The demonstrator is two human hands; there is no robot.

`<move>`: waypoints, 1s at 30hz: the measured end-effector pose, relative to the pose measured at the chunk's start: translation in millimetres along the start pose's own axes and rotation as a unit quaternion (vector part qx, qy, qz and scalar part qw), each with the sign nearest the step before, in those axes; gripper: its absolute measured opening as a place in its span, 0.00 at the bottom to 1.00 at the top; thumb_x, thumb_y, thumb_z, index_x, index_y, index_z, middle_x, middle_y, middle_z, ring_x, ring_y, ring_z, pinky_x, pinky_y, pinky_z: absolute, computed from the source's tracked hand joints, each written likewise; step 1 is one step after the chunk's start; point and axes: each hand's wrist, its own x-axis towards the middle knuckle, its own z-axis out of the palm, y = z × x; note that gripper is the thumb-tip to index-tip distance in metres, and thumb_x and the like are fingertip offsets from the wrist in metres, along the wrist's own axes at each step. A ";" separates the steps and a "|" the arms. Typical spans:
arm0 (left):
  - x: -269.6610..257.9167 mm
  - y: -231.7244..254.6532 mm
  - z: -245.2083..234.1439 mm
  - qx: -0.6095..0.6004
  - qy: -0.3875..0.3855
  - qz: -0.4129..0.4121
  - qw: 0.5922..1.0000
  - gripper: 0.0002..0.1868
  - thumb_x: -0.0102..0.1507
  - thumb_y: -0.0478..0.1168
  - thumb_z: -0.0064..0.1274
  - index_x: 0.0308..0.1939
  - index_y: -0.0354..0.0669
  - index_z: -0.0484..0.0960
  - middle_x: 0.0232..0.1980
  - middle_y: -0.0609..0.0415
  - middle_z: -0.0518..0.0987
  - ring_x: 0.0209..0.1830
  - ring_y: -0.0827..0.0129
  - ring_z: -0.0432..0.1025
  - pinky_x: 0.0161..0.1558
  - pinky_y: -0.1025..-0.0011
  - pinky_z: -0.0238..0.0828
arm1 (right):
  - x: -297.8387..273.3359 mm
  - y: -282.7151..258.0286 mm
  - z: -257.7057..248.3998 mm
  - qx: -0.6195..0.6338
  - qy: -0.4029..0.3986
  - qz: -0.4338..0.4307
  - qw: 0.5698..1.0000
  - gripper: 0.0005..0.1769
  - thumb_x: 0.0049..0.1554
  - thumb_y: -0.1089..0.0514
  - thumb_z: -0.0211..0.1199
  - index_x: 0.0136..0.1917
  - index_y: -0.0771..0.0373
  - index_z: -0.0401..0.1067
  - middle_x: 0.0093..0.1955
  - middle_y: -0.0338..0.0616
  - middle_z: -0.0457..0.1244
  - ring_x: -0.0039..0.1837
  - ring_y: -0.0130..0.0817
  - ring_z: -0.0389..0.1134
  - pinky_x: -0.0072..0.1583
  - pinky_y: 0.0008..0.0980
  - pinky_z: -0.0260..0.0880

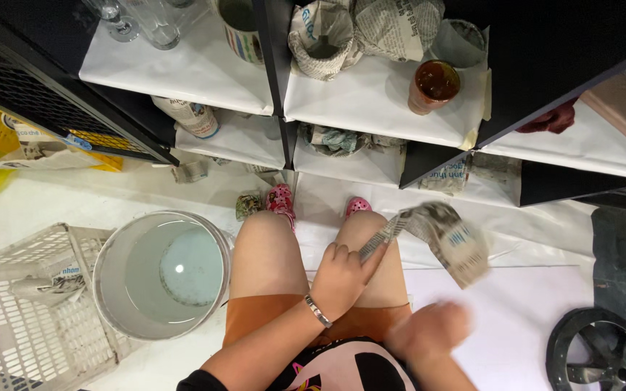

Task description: The person sits on the floor and wraps several glass cups and a small bowl with newspaper. They fold the paper around each item, tuck the edges, and place the wrapped items on a nearby shelf.

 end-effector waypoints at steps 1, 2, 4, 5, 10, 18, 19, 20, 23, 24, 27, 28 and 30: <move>0.7 0.6 -1.4 -0.028 -0.002 -0.003 1.000 0.33 0.59 0.37 0.48 0.71 0.45 0.73 0.26 0.52 0.72 0.31 0.59 0.67 0.43 0.58 0.67 | -3.9 -16.8 -2.3 0.055 -0.047 -0.071 0.995 0.20 0.58 0.51 0.67 0.57 0.66 0.72 0.63 0.55 0.64 0.68 0.48 0.64 0.70 0.49 0.60; 0.6 1.0 -1.8 -0.057 -0.004 -0.006 0.998 0.33 0.59 0.40 0.49 0.70 0.42 0.73 0.27 0.51 0.72 0.31 0.58 0.67 0.42 0.58 0.66 | -3.8 -30.3 0.2 0.109 -0.093 -0.141 0.980 0.20 0.57 0.49 0.70 0.56 0.63 0.74 0.61 0.51 0.66 0.67 0.43 0.66 0.70 0.46 0.61; -2.5 3.2 2.9 -0.096 0.008 -0.010 0.995 0.33 0.59 0.43 0.50 0.69 0.39 0.73 0.27 0.51 0.73 0.30 0.58 0.67 0.40 0.58 0.65 | 6.5 -42.2 18.2 0.049 -0.141 -0.136 0.979 0.26 0.54 0.39 0.64 0.59 0.54 0.72 0.62 0.47 0.65 0.66 0.48 0.62 0.63 0.51 0.53; -5.9 3.5 7.9 -0.105 0.022 -0.010 0.994 0.34 0.58 0.43 0.51 0.69 0.39 0.73 0.26 0.51 0.72 0.30 0.58 0.67 0.40 0.58 0.65 | 14.6 -34.7 24.9 0.084 -0.176 -0.055 0.979 0.26 0.51 0.41 0.65 0.58 0.56 0.72 0.61 0.47 0.65 0.65 0.48 0.63 0.64 0.50 0.55; -29.4 -0.4 34.7 -0.155 0.014 -0.044 0.987 0.18 0.60 0.37 0.50 0.54 0.46 0.71 0.33 0.53 0.76 0.37 0.58 0.71 0.47 0.59 0.66 | 25.0 -6.7 31.7 0.102 -0.180 0.198 0.958 0.21 0.58 0.55 0.63 0.63 0.64 0.69 0.65 0.52 0.64 0.69 0.53 0.64 0.72 0.46 0.61; -33.4 1.0 10.3 -0.300 0.076 -0.115 0.944 0.32 0.65 0.36 0.51 0.74 0.43 0.66 0.37 0.52 0.80 0.42 0.57 0.76 0.55 0.55 0.68 | -21.1 32.3 60.2 0.171 -0.169 0.559 0.793 0.44 0.53 0.50 0.70 0.75 0.66 0.54 0.65 0.57 0.62 0.63 0.47 0.65 0.59 0.42 0.69; -34.7 2.3 8.8 -0.350 -0.014 -0.204 0.914 0.33 0.65 0.37 0.51 0.75 0.46 0.64 0.35 0.48 0.80 0.40 0.55 0.75 0.51 0.56 0.69 | -26.3 36.9 63.4 0.234 -0.162 0.629 0.723 0.47 0.53 0.48 0.70 0.76 0.65 0.51 0.63 0.53 0.63 0.63 0.41 0.67 0.57 0.39 0.71; -37.8 4.1 8.0 -0.394 -0.104 -0.288 0.867 0.34 0.66 0.38 0.51 0.77 0.50 0.63 0.33 0.45 0.79 0.37 0.54 0.75 0.47 0.57 0.70 | -30.6 38.6 63.7 0.211 -0.166 0.639 0.721 0.46 0.52 0.48 0.70 0.76 0.64 0.53 0.63 0.55 0.63 0.61 0.42 0.67 0.56 0.38 0.71; -48.7 6.7 12.9 -0.501 -0.003 -0.284 0.818 0.33 0.70 0.36 0.49 0.78 0.47 0.58 0.48 0.36 0.78 0.47 0.48 0.76 0.48 0.57 0.71 | -29.5 38.6 60.5 0.153 -0.176 0.629 0.741 0.44 0.51 0.48 0.70 0.76 0.61 0.58 0.62 0.57 0.64 0.59 0.44 0.67 0.54 0.36 0.71; -52.6 6.9 15.8 -0.529 0.092 -0.235 0.810 0.32 0.71 0.34 0.47 0.78 0.44 0.56 0.56 0.32 0.78 0.53 0.47 0.76 0.50 0.57 0.71 | -26.9 34.8 59.3 0.140 -0.178 0.601 0.766 0.43 0.51 0.48 0.70 0.76 0.59 0.59 0.64 0.57 0.62 0.61 0.45 0.66 0.56 0.39 0.70; -64.1 5.0 20.8 -0.486 -0.145 -0.455 0.732 0.33 0.68 0.38 0.49 0.77 0.56 0.60 0.40 0.41 0.84 0.33 0.56 0.78 0.41 0.62 0.75 | -20.2 23.5 53.4 -0.045 -0.238 0.421 0.874 0.37 0.50 0.48 0.72 0.71 0.51 0.67 0.72 0.63 0.55 0.68 0.56 0.58 0.64 0.52 0.60; -66.4 2.0 22.3 -0.502 -0.170 -0.439 0.726 0.31 0.68 0.38 0.47 0.76 0.56 0.62 0.40 0.42 0.84 0.35 0.60 0.80 0.42 0.64 0.77 | -18.8 21.8 52.6 -0.128 -0.264 0.333 0.896 0.34 0.50 0.49 0.73 0.69 0.48 0.70 0.76 0.66 0.52 0.71 0.61 0.55 0.66 0.57 0.55; -73.1 -3.4 23.3 -0.533 -0.222 -0.409 0.707 0.27 0.70 0.38 0.43 0.74 0.55 0.66 0.41 0.44 0.86 0.39 0.68 0.84 0.43 0.69 0.80 | -20.7 19.5 50.3 -0.094 -0.271 0.325 0.901 0.31 0.53 0.51 0.69 0.69 0.44 0.70 0.79 0.62 0.51 0.75 0.59 0.53 0.70 0.58 0.52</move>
